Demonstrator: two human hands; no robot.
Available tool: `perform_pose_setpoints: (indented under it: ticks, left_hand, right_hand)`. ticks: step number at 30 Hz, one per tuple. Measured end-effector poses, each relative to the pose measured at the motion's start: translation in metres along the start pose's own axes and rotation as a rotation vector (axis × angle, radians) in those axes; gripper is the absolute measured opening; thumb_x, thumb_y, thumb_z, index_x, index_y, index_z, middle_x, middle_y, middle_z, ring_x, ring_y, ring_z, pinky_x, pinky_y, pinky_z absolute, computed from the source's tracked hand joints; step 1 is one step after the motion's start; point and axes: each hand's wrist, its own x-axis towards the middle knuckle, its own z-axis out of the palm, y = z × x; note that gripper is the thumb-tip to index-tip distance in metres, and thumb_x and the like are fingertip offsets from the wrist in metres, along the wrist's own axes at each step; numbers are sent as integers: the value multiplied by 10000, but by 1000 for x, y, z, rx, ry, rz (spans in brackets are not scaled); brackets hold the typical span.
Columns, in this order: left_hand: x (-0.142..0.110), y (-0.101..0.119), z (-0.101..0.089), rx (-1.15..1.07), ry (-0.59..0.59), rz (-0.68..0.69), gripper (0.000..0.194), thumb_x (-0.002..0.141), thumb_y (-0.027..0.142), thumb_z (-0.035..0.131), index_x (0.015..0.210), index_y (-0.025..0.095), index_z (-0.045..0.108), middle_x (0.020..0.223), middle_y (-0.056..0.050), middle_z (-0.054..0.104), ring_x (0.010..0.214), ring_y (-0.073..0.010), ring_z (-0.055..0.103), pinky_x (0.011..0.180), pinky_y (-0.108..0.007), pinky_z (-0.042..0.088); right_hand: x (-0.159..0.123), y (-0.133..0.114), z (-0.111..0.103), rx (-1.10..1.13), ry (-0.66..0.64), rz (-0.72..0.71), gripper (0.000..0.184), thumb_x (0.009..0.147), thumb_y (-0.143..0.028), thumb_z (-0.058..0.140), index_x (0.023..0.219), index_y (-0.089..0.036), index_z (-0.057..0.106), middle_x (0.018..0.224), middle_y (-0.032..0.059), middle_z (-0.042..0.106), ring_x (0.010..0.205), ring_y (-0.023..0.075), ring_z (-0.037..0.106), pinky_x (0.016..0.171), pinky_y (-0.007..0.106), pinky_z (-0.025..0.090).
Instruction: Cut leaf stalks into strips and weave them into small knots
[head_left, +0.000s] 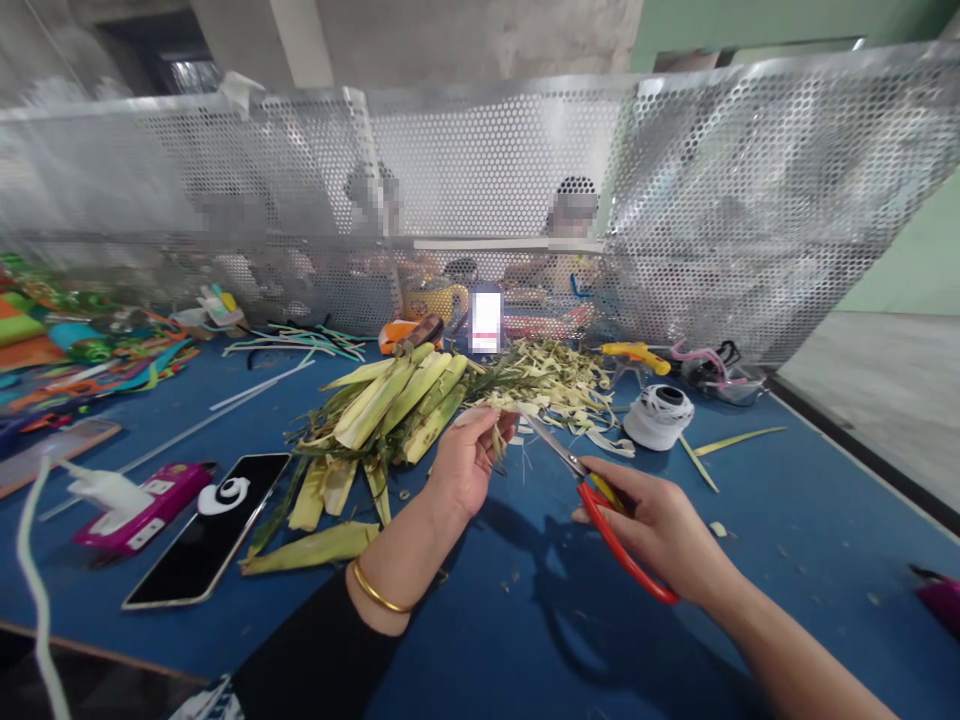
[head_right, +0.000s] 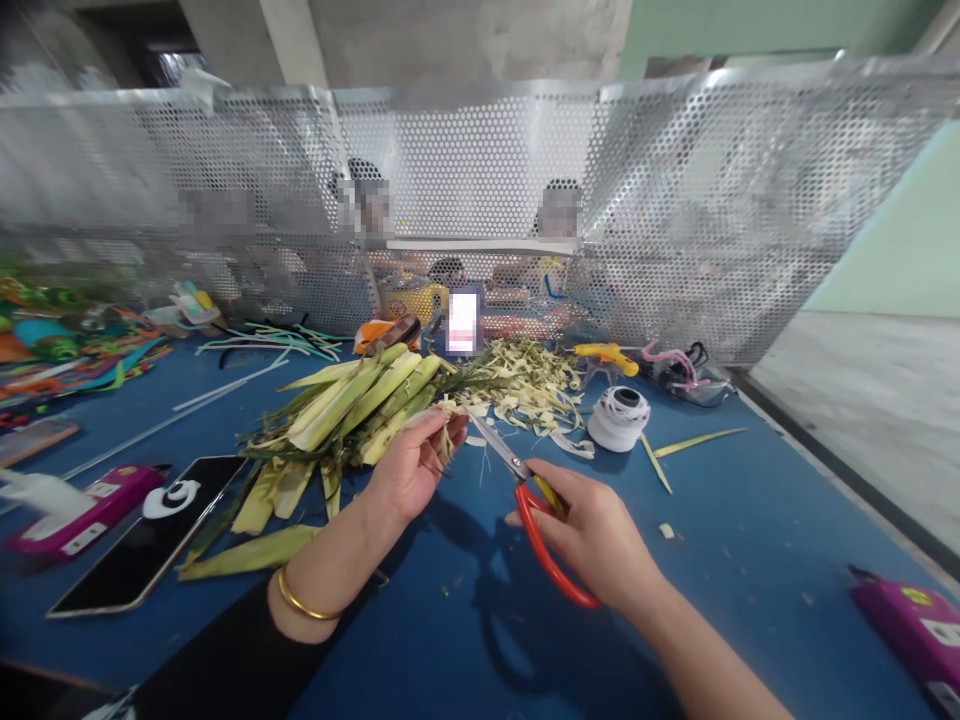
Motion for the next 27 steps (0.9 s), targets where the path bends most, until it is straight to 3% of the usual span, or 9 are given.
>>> perform_pose_setpoints:
  ticks: [10, 18, 23, 27]
  left_hand:
    - [-1, 3, -1, 55, 24, 3, 186, 669, 124, 748, 803, 155, 623, 739, -14, 699, 679, -130, 688, 603, -198, 531]
    - [2, 4, 1, 42, 87, -1, 129, 694, 71, 722, 790, 128, 658, 697, -11, 675, 583, -90, 633, 569, -186, 512]
    - [5, 0, -6, 260, 43, -24, 147, 665, 143, 773, 781, 124, 684, 631, 13, 620, 506, -53, 554, 440, -147, 368]
    - [6, -1, -10, 459, -42, 15, 225, 589, 266, 830, 674, 132, 670, 572, 20, 572, 482, -48, 488, 430, -160, 299]
  right_hand:
    - [0, -2, -3, -46, -28, -35, 481, 811, -478, 597, 1171, -167, 670, 865, 49, 704, 778, 210, 627, 698, 290, 526]
    - [1, 1, 1, 31, 37, 84, 588, 774, -526, 627, 1232, -157, 602, 918, 65, 702, 815, 226, 639, 722, 296, 523]
    - [-1, 3, -2, 59, -2, 35, 612, 762, -509, 651, 1272, -183, 557, 1026, 87, 688, 914, 236, 642, 798, 304, 522]
    - [0, 2, -6, 9, 19, 45, 610, 733, -506, 678, 1248, -192, 590, 1107, 119, 680, 956, 267, 644, 824, 348, 526]
